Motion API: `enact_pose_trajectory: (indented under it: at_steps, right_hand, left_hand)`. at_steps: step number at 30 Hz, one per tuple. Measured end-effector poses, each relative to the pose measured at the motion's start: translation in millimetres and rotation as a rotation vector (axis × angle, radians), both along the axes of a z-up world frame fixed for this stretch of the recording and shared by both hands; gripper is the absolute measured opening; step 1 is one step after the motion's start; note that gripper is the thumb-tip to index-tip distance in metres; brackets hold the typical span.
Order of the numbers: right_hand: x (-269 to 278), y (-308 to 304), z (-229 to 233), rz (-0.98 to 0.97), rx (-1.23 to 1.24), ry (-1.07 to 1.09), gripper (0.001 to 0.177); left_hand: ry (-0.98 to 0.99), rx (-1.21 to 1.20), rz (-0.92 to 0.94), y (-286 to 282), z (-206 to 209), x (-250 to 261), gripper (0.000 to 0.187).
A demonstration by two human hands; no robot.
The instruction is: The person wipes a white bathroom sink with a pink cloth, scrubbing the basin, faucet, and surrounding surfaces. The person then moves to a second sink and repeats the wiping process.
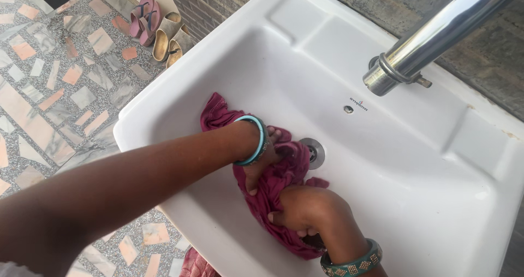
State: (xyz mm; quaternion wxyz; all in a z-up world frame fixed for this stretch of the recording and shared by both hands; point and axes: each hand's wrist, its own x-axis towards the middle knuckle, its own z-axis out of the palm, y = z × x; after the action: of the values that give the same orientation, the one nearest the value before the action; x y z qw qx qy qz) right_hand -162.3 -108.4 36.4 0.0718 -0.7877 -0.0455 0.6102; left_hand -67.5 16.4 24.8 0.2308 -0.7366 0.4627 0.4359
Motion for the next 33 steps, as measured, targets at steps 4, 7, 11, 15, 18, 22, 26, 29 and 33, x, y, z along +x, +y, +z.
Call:
enact_pose_trajectory:
  at_steps: [4, 7, 11, 15, 18, 22, 26, 29, 33]
  right_hand:
    - [-6.1, 8.4, 13.8, 0.126, 0.288, -0.244, 0.05]
    - [-6.4, 15.1, 11.1, -0.045, 0.58, -0.319, 0.047]
    - [-9.1, 21.3, 9.6, -0.205, 0.716, -0.415, 0.046]
    - [-2.4, 15.0, 17.6, -0.091, 0.372, -0.504, 0.046]
    - [3.6, 4.9, 18.7, -0.19, 0.129, -0.483, 0.048]
    - [10.9, -4.3, 12.4, -0.186, -0.052, -0.479, 0.064]
    - [21.6, -24.7, 7.6, -0.236, -0.146, -0.478, 0.101]
    - [29.7, -43.1, 14.0, -0.285, -0.169, -0.499, 0.112]
    - [36.7, -48.9, 27.5, -0.33, -0.049, -0.596, 0.111]
  left_hand:
    - [0.147, 0.146, -0.114, 20.2, 6.9, 8.7, 0.099]
    - [0.172, 0.261, -0.129, 38.8, 14.3, 17.1, 0.102]
    - [0.154, 0.306, -0.156, 52.4, 10.7, 20.1, 0.105]
    - [0.005, 0.275, -0.205, 55.6, -7.4, 7.6, 0.11]
    - [-0.163, 0.13, -0.053, 52.8, -25.8, 3.1, 0.127]
    - [-0.165, -0.093, 0.072, 23.5, -39.9, 23.0, 0.171]
    - [-0.078, -0.166, 0.201, -4.1, -36.5, 26.9, 0.171]
    - [-0.069, -0.186, 0.315, -10.8, -29.2, 15.1, 0.17]
    - [-0.068, -0.148, 0.328, -15.8, -20.8, 6.7, 0.169]
